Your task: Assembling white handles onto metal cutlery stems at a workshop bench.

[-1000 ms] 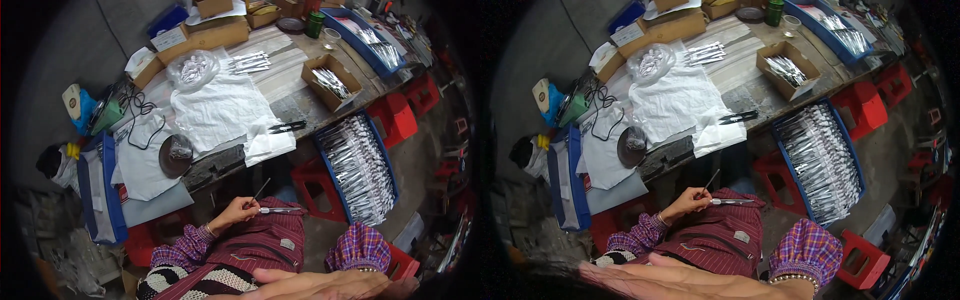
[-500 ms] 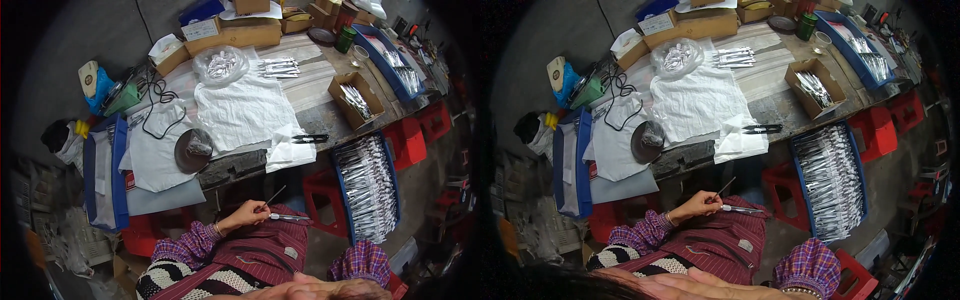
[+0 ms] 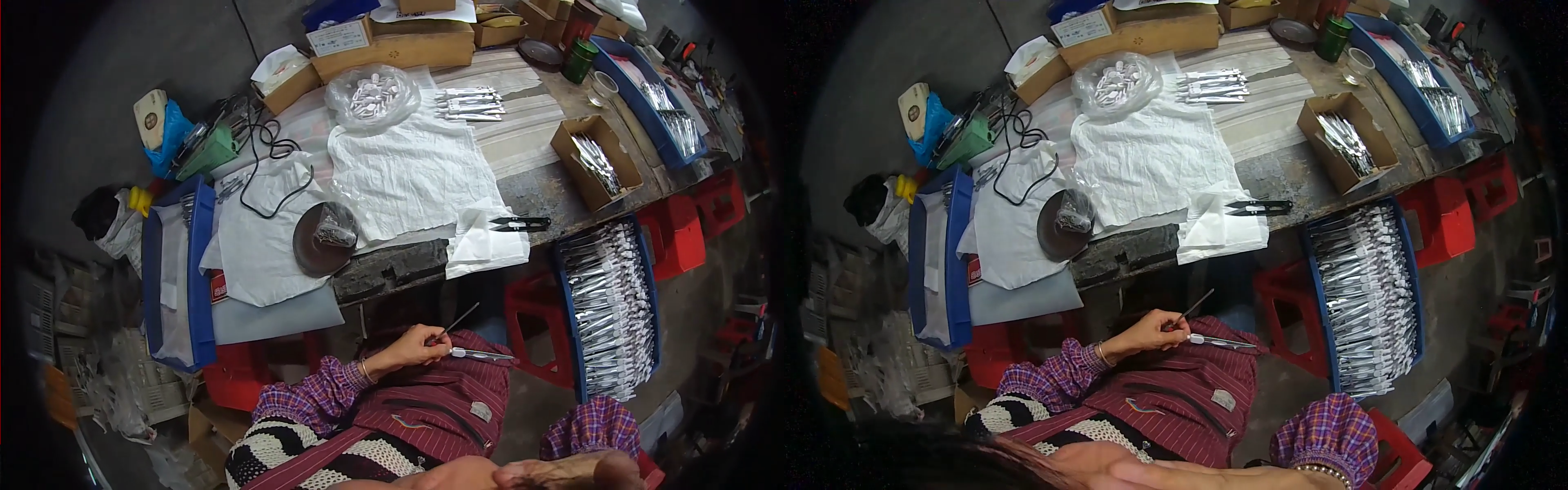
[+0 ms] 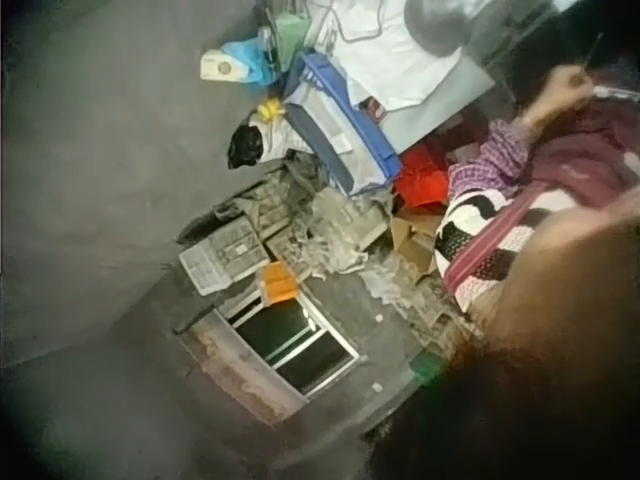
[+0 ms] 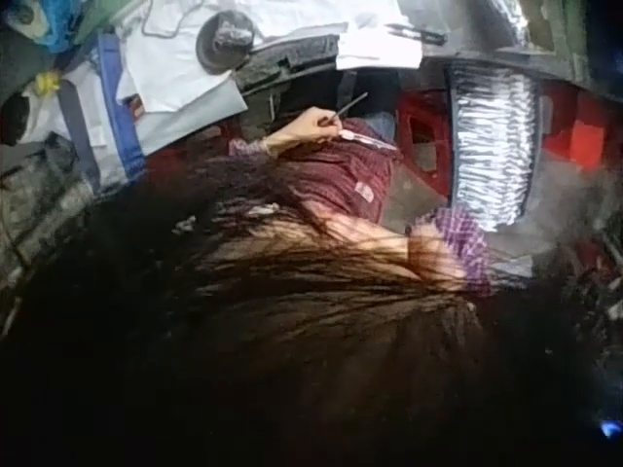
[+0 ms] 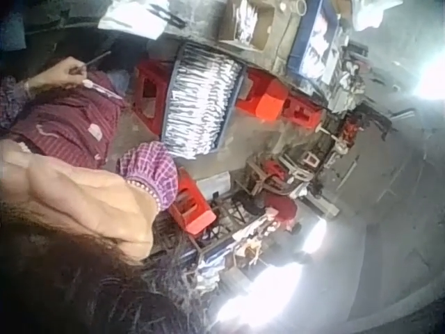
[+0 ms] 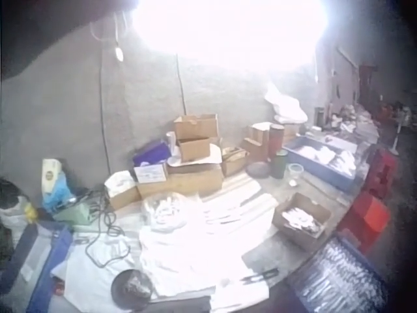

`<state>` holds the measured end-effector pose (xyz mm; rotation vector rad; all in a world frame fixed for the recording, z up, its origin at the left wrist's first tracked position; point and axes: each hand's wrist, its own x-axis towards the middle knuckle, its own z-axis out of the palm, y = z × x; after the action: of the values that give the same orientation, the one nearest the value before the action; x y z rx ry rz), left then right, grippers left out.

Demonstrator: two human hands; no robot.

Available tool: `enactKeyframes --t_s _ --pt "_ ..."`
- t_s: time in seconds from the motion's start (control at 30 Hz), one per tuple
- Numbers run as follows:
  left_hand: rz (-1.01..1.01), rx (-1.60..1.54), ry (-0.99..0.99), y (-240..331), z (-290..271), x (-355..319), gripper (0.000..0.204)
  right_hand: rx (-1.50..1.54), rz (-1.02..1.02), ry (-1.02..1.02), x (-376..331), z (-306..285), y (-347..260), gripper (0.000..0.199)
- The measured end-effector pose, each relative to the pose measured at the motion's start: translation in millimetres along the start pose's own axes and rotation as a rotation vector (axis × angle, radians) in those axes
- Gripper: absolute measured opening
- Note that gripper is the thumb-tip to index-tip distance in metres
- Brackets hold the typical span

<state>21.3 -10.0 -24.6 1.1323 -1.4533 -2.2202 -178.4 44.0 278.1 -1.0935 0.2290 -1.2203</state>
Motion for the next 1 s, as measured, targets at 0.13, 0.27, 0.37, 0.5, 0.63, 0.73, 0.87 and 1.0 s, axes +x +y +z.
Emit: enactKeyframes --t_s 0.13,0.27,0.37,0.5,0.63,0.73,0.87,1.0 --pt "-0.015 0.025 -0.030 4.6 0.7 1.8 0.014 -0.070 -0.015 0.043 -6.6 -6.9 -8.4 0.060" --pt "0.027 0.000 0.012 0.6 3.2 2.9 0.013 -0.130 -0.021 0.073 -12.5 -16.2 -16.8 0.057" --pt "0.017 -0.023 0.020 2.2 1.5 2.3 0.013 -0.159 -0.021 0.087 -14.5 -27.3 -20.4 0.055" --pt "0.023 0.046 -0.052 14.6 4.1 4.1 0.016 -0.349 0.055 -0.595 7.3 -47.6 -44.4 0.047" --pt "-0.003 0.021 0.001 0.8 -3.4 3.9 0.016 -0.156 -0.292 0.418 -56.8 -6.5 18.9 0.039" --pt "-0.008 0.033 -0.020 6.0 2.1 2.9 0.015 -0.384 -0.048 -1.227 7.0 -82.8 -38.1 0.037" --pt "-0.006 0.031 -0.023 3.9 0.0 6.3 0.015 -0.386 -0.097 -1.288 -6.1 -87.1 -27.4 0.035" --pt "0.186 0.280 0.086 11.0 0.9 5.3 0.013 -0.136 -0.118 0.129 -80.5 -83.4 10.6 0.042"
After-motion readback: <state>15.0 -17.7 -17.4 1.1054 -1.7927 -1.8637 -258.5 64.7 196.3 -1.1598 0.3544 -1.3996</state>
